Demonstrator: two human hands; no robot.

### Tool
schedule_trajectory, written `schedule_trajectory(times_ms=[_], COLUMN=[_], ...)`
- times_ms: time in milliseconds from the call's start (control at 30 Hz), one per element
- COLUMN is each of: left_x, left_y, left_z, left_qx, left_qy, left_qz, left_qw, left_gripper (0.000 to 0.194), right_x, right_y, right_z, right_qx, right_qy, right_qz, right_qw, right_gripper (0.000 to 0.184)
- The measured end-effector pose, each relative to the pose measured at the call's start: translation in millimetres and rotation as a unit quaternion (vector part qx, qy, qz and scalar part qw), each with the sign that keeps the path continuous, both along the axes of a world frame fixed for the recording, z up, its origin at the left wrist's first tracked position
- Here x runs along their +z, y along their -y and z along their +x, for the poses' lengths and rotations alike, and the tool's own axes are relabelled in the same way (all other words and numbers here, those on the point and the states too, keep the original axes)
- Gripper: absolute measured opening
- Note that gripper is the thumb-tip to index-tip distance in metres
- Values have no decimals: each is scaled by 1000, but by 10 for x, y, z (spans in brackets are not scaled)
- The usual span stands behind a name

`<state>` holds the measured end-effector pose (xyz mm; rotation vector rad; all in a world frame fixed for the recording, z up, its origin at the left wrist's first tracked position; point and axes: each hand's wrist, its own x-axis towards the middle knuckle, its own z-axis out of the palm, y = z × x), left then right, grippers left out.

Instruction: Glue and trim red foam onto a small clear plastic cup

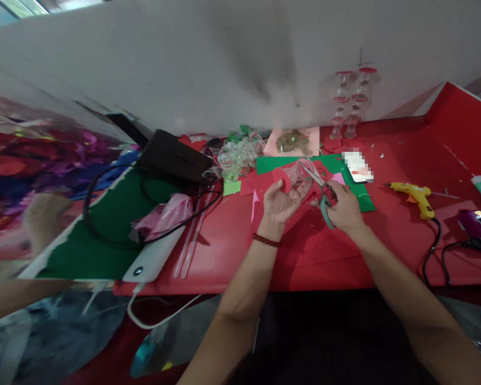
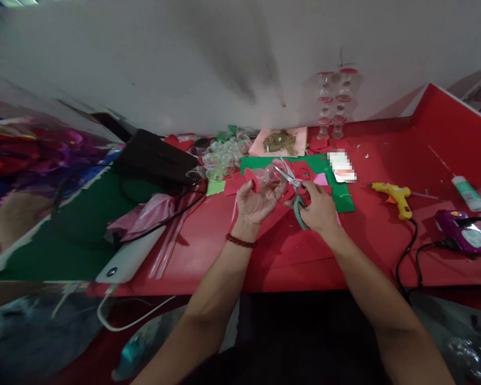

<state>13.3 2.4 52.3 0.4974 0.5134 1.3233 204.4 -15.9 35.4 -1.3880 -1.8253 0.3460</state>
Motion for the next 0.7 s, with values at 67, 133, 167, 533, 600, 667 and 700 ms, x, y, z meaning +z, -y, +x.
schedule_trajectory(times_ms=[67, 133, 167, 533, 600, 667, 700], left_x=[50, 78, 84, 88, 80, 64, 54], left_y=[38, 55, 58, 38, 23, 3, -8], left_z=[32, 45, 46, 46, 19, -20, -41], left_qx=[-2, 0, 2, 4, 8, 11, 11], left_qy=[31, 51, 56, 54, 46, 36, 31], left_qz=[-34, -56, -62, -43, -28, -16, -13], left_qw=[999, 997, 996, 998, 999, 999, 999], left_gripper=[23, 24, 24, 22, 17, 12, 11], right_x=[7, 26, 37, 146, 165, 176, 179], right_y=[1, 7, 11, 43, 41, 36, 32], right_z=[1, -1, -2, -4, 11, 29, 39], right_qx=[4, 9, 12, 31, 39, 46, 49], right_qy=[-8, -19, -27, -107, -113, -119, -121], right_qz=[2, 3, 4, -36, -45, -51, -54], right_qw=[1000, 1000, 1000, 993, 992, 991, 990], right_gripper=[54, 52, 51, 48, 48, 48, 47])
